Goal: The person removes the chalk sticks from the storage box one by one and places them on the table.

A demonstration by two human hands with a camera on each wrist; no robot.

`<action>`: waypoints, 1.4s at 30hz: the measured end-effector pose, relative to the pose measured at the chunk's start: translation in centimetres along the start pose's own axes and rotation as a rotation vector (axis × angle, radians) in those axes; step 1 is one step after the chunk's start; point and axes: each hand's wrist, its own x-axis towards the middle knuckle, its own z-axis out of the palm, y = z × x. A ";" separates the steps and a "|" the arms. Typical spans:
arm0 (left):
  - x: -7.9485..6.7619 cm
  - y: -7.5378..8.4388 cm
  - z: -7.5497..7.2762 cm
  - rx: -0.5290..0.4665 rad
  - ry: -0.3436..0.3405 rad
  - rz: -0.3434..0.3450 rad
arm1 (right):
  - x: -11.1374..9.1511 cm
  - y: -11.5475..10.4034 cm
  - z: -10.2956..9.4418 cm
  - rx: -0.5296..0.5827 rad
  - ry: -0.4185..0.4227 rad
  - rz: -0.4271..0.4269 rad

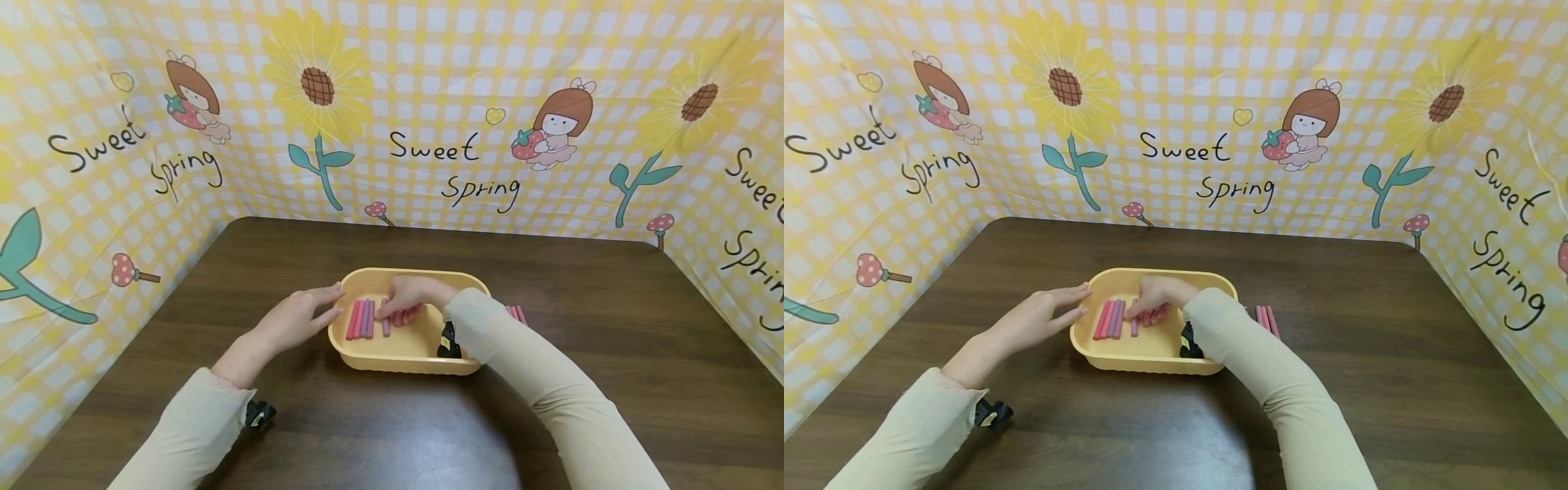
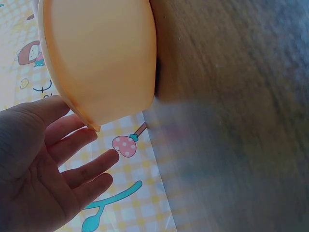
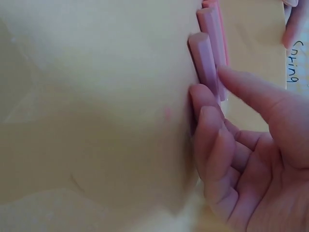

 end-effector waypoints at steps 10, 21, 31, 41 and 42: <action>-0.1 -0.1 0.1 -0.004 0.007 0.002 | 0.0 -0.1 -0.1 -0.018 -0.031 -0.015; -0.3 0.0 0.0 -0.011 0.007 -0.002 | -1.2 -0.1 -1.7 0.059 -0.090 -0.077; -0.3 0.0 0.0 -0.008 0.014 0.005 | -3.2 0.0 -3.6 0.107 -0.044 -0.133; -0.3 -0.1 0.0 -0.011 0.011 0.001 | -4.9 1.0 -4.8 0.217 -0.043 -0.171; -0.3 -0.1 0.0 -0.011 0.011 0.000 | -5.1 1.1 -5.0 0.224 -0.043 -0.176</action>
